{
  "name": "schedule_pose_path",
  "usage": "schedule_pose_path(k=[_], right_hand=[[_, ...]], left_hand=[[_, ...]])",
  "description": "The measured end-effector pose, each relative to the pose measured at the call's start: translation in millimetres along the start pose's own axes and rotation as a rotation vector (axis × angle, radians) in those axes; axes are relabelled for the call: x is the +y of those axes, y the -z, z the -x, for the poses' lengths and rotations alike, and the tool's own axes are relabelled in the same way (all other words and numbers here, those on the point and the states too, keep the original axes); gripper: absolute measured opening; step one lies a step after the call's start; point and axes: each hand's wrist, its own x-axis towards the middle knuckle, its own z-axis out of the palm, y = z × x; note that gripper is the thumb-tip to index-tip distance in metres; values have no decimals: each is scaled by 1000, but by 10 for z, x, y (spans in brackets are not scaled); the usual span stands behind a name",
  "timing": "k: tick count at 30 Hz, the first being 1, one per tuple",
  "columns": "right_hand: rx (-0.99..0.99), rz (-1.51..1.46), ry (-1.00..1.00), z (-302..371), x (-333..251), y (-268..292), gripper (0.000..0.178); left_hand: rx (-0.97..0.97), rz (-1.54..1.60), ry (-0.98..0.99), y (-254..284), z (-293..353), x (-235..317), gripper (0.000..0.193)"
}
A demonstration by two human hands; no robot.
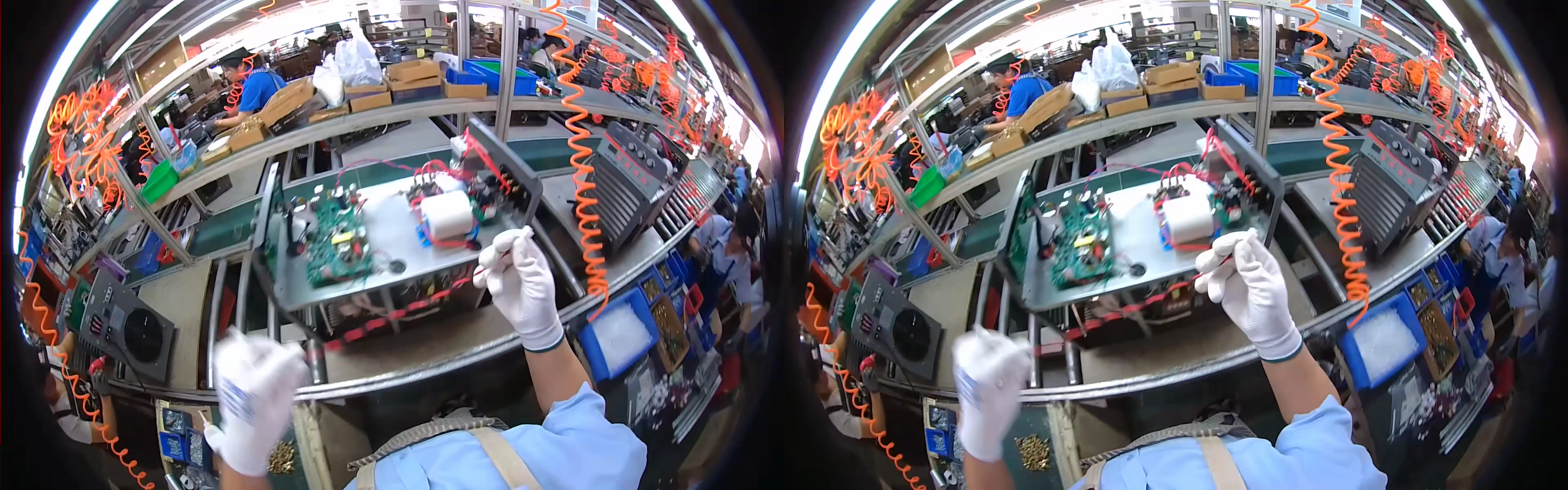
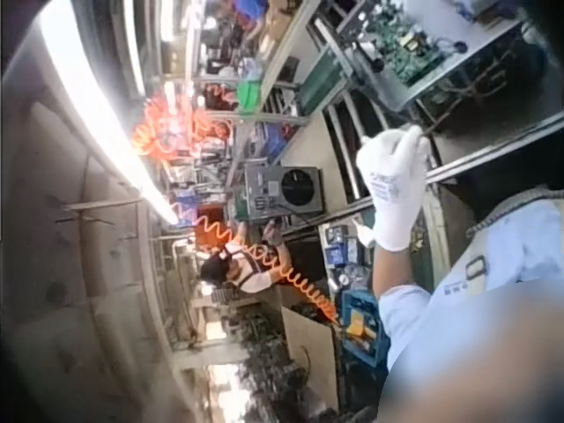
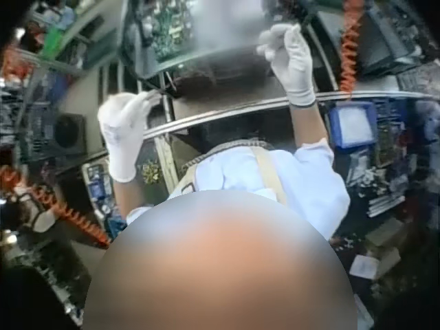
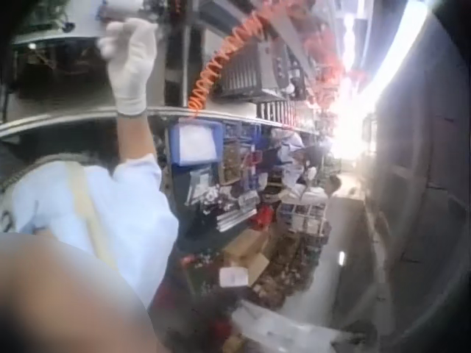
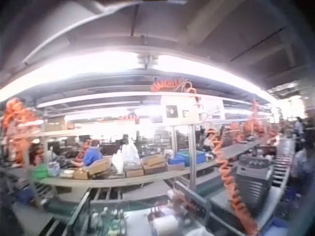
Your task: The person assembles an electronic device by connecting various wires to a circuit board and a large capacitor mounted on a metal chassis. They route cables through the chassis, secure connections, and organize the wiring within the assembly.
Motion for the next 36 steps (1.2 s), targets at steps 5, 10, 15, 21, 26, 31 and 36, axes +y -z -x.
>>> schedule_pose_path(k=[5, 10, 15, 21, 26, 31, 36], right_hand=[[-70, 393, 229, -637, -128, 373, 16], [-131, 427, -53, -964, 260, 364, 18], [-146, 796, 134, -1325, 77, 554, 25], [-796, 2078, 513, -1960, -565, 158, 10], [-1429, 2498, -146, -2570, -318, 86, 11], [-1477, 2609, -454, -2834, 120, 242, 18], [-1645, 2581, -209, -2854, 180, 372, 18]], left_hand=[[114, -698, -268, -395, -1563, -69, 24], [-358, 264, -296, -1288, -2187, 388, 28], [-427, 641, 19, -1658, -2257, 24, 14], [-275, -446, -211, -1933, -2474, -562, 11], [-429, 31, -139, -2296, -2574, -431, 15], [-473, 84, -128, -2625, -2553, -490, 19], [-340, 244, -62, -2806, -2503, -592, 13]])
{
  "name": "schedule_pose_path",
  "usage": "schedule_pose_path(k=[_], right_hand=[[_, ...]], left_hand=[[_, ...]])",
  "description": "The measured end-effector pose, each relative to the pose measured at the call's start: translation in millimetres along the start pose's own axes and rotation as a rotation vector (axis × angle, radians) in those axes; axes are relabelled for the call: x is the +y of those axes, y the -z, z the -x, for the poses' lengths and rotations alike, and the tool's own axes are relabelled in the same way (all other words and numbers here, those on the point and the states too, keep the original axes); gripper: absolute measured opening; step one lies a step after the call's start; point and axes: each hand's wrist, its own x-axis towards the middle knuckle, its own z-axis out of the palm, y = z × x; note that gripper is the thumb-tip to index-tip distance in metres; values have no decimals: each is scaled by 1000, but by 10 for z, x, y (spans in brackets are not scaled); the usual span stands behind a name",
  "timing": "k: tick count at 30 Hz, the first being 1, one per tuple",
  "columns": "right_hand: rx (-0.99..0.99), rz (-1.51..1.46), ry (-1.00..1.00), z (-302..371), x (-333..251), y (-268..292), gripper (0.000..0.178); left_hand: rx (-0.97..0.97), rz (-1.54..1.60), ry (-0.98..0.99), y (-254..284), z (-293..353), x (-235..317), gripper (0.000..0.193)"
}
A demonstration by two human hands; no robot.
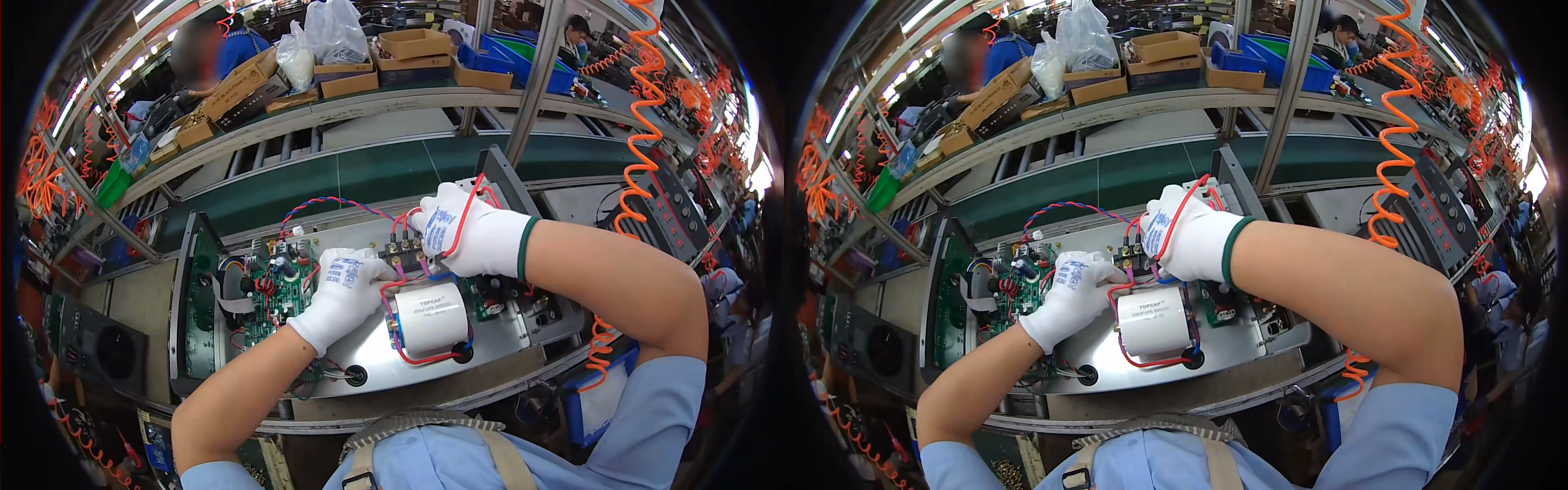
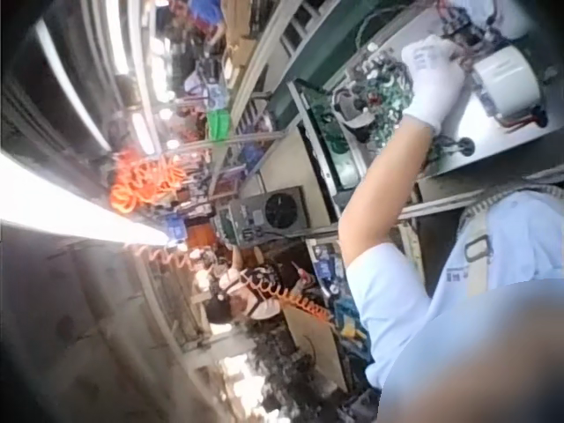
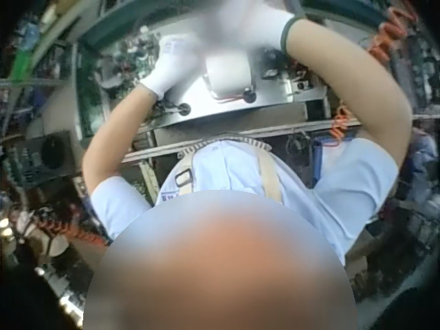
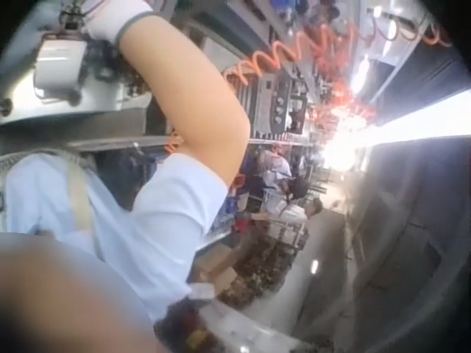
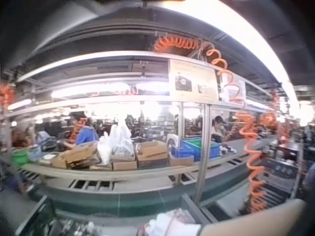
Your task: The person assembles an electronic device by connecting various wires to a circuit board and a large capacitor mounted on a metal chassis. They route cables through the chassis, secure connections, and organize the wiring within the assembly.
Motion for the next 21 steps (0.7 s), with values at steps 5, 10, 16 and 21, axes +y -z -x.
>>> schedule_pose_path(k=[5, 10, 16, 21], right_hand=[[-5, -17, 6, -55, -9, -36, 21], [58, -62, -6, -32, -29, -45, 20], [229, -124, -33, -8, -54, -112, 43], [91, -265, -115, 301, 73, -30, 69]], left_hand=[[28, -29, -23, -4, 8, 45, 12], [45, -43, -25, -83, 12, -1, 13], [-45, -62, 8, 29, -4, 87, 16], [228, -24, -75, 284, -88, 213, 28]])
